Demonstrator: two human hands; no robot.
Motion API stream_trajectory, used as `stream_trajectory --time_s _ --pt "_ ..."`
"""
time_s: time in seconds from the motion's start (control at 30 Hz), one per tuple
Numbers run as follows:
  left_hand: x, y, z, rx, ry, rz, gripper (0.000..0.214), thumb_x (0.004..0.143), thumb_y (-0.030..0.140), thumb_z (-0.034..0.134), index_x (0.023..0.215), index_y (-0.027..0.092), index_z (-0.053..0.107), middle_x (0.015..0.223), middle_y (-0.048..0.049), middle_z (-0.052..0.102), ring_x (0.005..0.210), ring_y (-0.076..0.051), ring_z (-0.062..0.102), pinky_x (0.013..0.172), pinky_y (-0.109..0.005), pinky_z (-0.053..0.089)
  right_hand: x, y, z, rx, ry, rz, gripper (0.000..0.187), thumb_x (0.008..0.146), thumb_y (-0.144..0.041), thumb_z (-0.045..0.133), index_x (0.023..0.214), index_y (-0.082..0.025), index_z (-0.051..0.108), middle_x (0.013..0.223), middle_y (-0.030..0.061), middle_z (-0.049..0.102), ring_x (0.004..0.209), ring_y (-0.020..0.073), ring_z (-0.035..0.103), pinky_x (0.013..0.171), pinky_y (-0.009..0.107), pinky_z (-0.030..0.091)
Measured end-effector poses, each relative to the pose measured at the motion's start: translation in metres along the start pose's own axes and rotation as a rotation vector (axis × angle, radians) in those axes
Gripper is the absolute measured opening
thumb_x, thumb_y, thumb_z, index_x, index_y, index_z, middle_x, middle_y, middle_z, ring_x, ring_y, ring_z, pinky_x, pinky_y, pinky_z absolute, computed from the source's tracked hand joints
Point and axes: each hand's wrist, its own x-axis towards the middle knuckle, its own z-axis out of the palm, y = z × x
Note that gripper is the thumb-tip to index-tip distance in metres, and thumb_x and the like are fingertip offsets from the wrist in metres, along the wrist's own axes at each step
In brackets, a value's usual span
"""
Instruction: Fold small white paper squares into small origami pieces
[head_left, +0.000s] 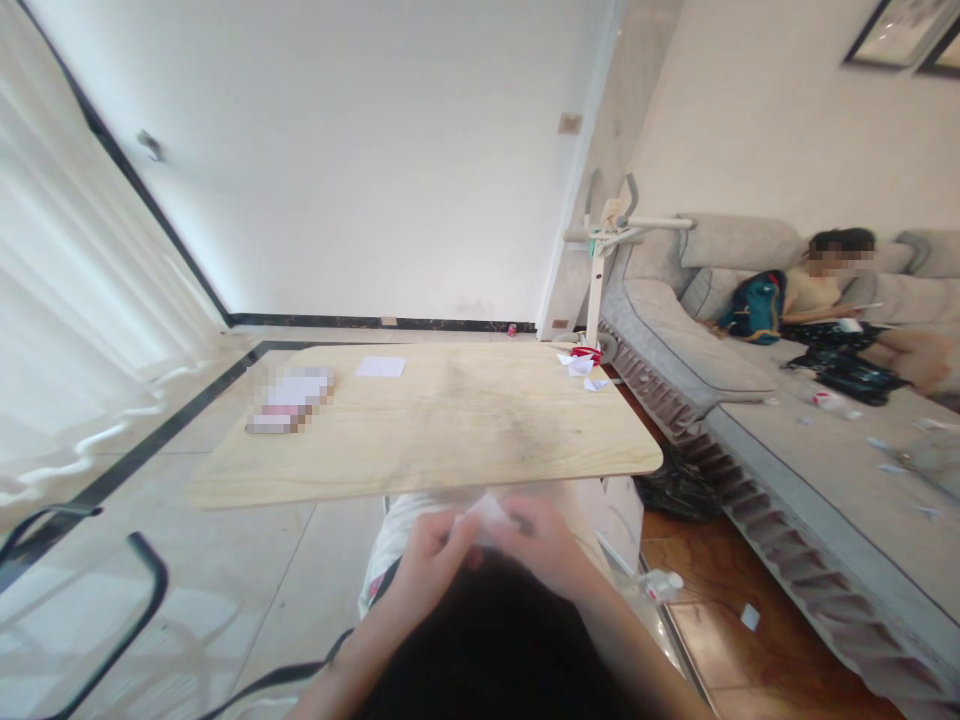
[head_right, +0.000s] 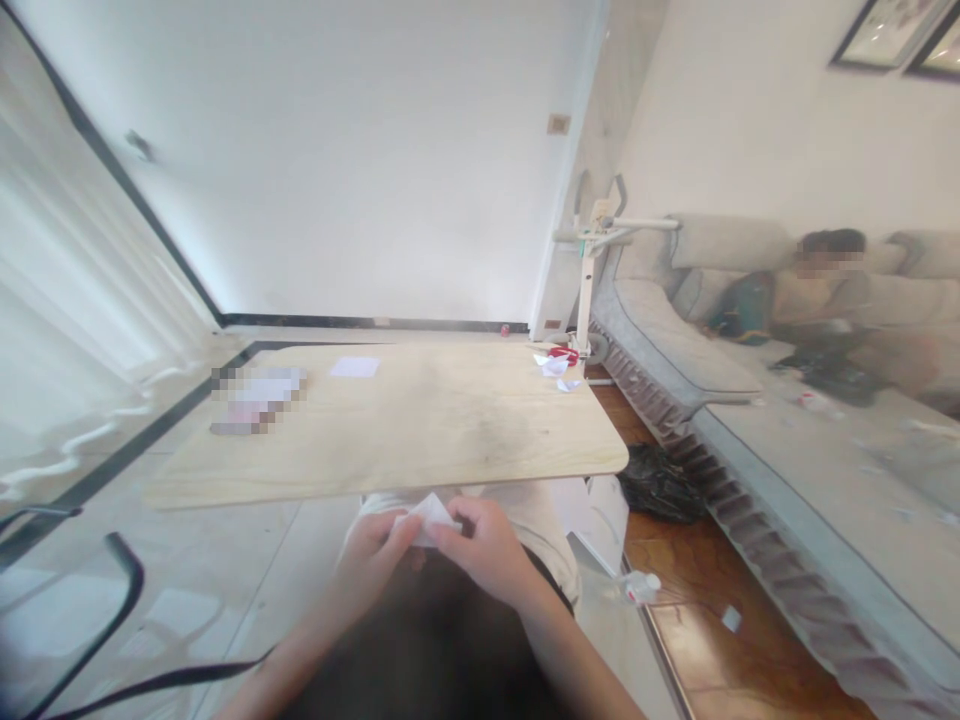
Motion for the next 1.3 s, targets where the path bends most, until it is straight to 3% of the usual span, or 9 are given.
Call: stream_trajectory --time_s 0.17,0.37,0.53,0.73,1.0,1.3 --pt "0.0 -0.004 0.002 -0.036 0.003 0.008 0.053 0.092 0.047 0.041 0.057 0.015 0.064 0.056 -0.0036 0.064 0.055 -0.014 0.059 0.055 -0.022 0.043 -0.001 -0.001 0.002 0.035 -0.033 -0.01 0.022 0.086 -0.03 0.055 0.075 -0.015 0.066 0.065 -0.001 0.06 0.06 0.0123 0.051 0.057 0.023 0.04" --pt "-0.001 0.007 -0.001 -0.008 -0.024 0.012 0.042 0.088 0.043 0.051 0.058 0.016 0.063 0.056 -0.002 0.065 0.055 -0.014 0.058 0.056 -0.023 0.043 -0.002 -0.005 -0.001 0.079 -0.053 0.002 0.021 0.086 -0.027 0.055 0.072 -0.015 0.064 0.062 -0.0016 0.058 0.059 0.0115 0.051 0.055 0.022 0.038" --pt "-0.002 0.015 -0.005 -0.056 -0.032 0.016 0.042 0.088 0.039 0.05 0.054 0.016 0.061 0.055 -0.0018 0.063 0.057 -0.014 0.058 0.061 -0.023 0.044 -0.001 -0.005 -0.001 0.113 -0.081 0.017 0.028 0.087 -0.037 0.055 0.07 -0.015 0.062 0.061 -0.0014 0.057 0.057 0.0111 0.051 0.054 0.022 0.039" --pt "-0.003 0.022 -0.007 -0.129 -0.008 -0.073 0.045 0.088 0.042 0.05 0.053 0.017 0.061 0.054 -0.0022 0.061 0.055 -0.014 0.055 0.057 -0.023 0.042 0.0 -0.005 -0.001 0.144 -0.07 0.027 0.036 0.089 -0.043 0.054 0.068 -0.015 0.061 0.058 -0.0013 0.056 0.054 0.0107 0.051 0.052 0.022 0.039" --pt "-0.003 0.014 -0.005 -0.21 0.005 -0.093 0.048 0.086 0.047 0.05 0.051 0.016 0.06 0.052 -0.0025 0.059 0.052 -0.013 0.053 0.055 -0.024 0.041 -0.001 -0.003 -0.003 0.146 -0.078 0.05 0.037 0.088 -0.045 0.055 0.067 -0.015 0.062 0.058 -0.0001 0.058 0.054 0.0113 0.053 0.053 0.023 0.039" --pt "0.001 0.009 -0.009 -0.095 -0.01 -0.066 0.052 0.088 0.046 0.046 0.048 0.016 0.059 0.049 -0.0016 0.057 0.051 -0.012 0.052 0.056 -0.023 0.04 0.001 0.001 -0.004 0.115 -0.057 0.078 0.036 0.086 -0.04 0.058 0.059 -0.016 0.06 0.053 -0.0005 0.058 0.05 0.011 0.052 0.052 0.023 0.038"
